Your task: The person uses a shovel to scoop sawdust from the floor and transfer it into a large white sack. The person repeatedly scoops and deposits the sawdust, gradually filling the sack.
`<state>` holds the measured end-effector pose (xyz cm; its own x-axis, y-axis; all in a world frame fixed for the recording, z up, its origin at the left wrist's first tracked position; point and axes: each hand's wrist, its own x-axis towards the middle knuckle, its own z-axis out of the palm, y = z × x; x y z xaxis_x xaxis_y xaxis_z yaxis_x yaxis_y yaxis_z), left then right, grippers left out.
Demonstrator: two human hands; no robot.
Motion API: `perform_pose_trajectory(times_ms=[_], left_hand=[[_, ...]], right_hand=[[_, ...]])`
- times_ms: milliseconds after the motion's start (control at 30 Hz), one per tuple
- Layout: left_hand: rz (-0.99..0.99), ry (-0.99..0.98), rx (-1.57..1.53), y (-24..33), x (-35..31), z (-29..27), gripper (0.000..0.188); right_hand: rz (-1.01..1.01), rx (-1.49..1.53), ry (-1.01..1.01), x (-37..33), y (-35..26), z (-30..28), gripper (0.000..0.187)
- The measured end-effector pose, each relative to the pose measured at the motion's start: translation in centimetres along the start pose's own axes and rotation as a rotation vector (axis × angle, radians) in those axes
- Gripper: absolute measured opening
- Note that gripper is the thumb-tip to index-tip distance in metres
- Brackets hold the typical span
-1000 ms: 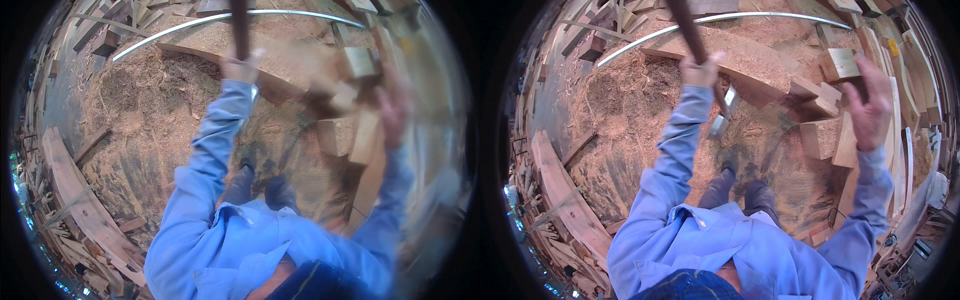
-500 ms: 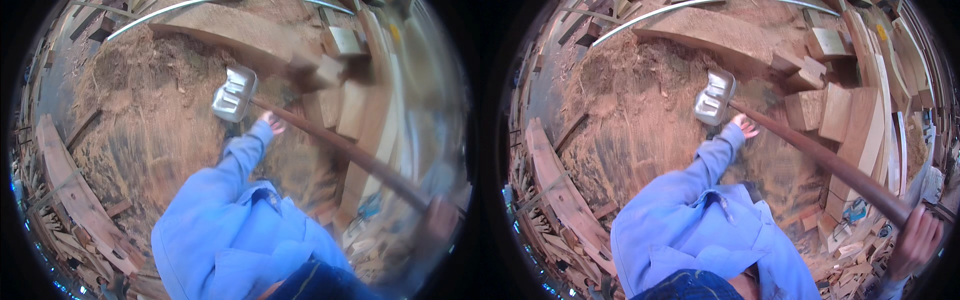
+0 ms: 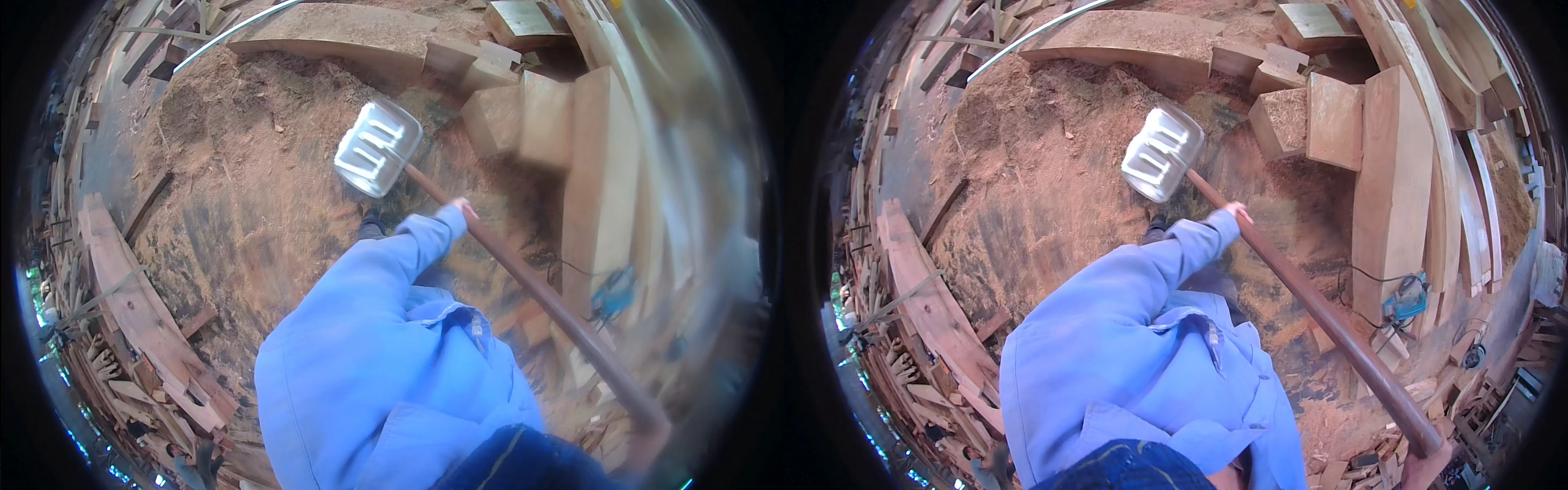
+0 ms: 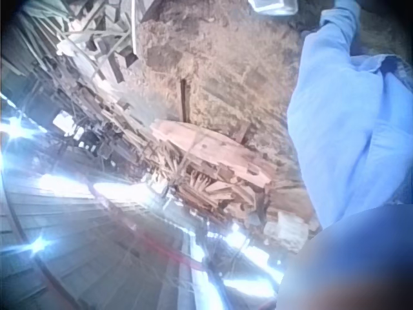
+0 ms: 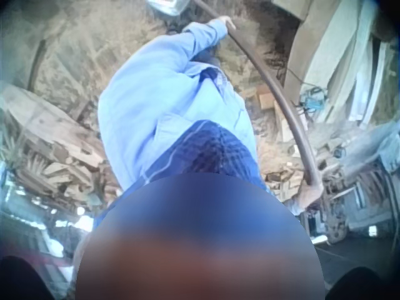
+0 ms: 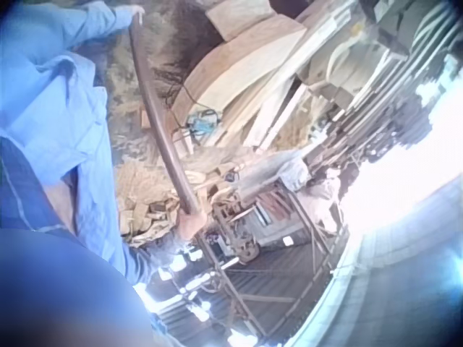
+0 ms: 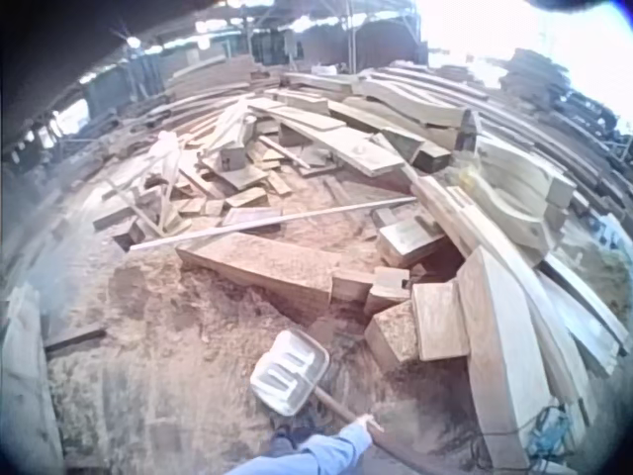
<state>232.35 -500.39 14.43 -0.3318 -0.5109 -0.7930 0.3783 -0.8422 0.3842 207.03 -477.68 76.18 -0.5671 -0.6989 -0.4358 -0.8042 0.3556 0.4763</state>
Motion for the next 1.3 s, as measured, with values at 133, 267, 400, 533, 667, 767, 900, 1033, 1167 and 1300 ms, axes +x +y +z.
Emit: perform_pose_trajectory(times_ms=[133, 267, 400, 533, 667, 767, 900, 1033, 1167, 1300], left_hand=[[-0.194, 0.138, -0.359, -10.0, -1.4, 7.3, 0.023], [-0.416, 0.115, -0.342, -16.5, -1.7, 12.5, 0.016], [-0.457, 0.109, -0.331, -20.9, -0.2, 13.9, 0.012], [-0.632, 0.389, -0.423, -23.7, 0.7, 13.3, 0.007], [-0.566, 0.434, -0.292, -24.6, 0.1, 12.2, 0.004], [-0.546, 0.411, -0.279, -23.1, 0.2, 11.7, 0.006], [-0.413, 0.340, -0.110, -17.1, 2.0, 11.8, 0.013], [-0.267, 0.189, -0.199, -7.2, 4.9, 12.0, 0.018], [-0.186, 0.205, -0.336, 4.6, 9.5, 11.2, 0.022], [-0.191, 0.156, -0.479, 15.4, 13.9, 7.7, 0.021]], right_hand=[[0.034, 0.128, 0.048, -1.4, 3.2, 3.2, 0.030], [0.085, 0.209, 0.163, -2.4, 4.5, 4.9, 0.034], [0.131, 0.319, 0.307, -3.3, 6.0, 6.1, 0.038], [0.134, 0.425, 0.353, -3.9, 8.5, 7.8, 0.042], [0.105, 0.331, -0.285, -2.4, 10.6, 10.4, 0.057], [0.038, 0.339, -0.315, 0.0, 10.0, 12.2, 0.047], [-0.057, 0.405, -0.290, 5.4, 6.0, 13.0, 0.046], [-0.143, 0.244, -0.179, 14.1, 2.1, 9.6, 0.029], [-0.237, 0.094, 0.071, 24.8, -2.4, 4.7, 0.019], [-0.261, 0.181, 0.183, 33.4, -9.4, -2.3, 0.021]])
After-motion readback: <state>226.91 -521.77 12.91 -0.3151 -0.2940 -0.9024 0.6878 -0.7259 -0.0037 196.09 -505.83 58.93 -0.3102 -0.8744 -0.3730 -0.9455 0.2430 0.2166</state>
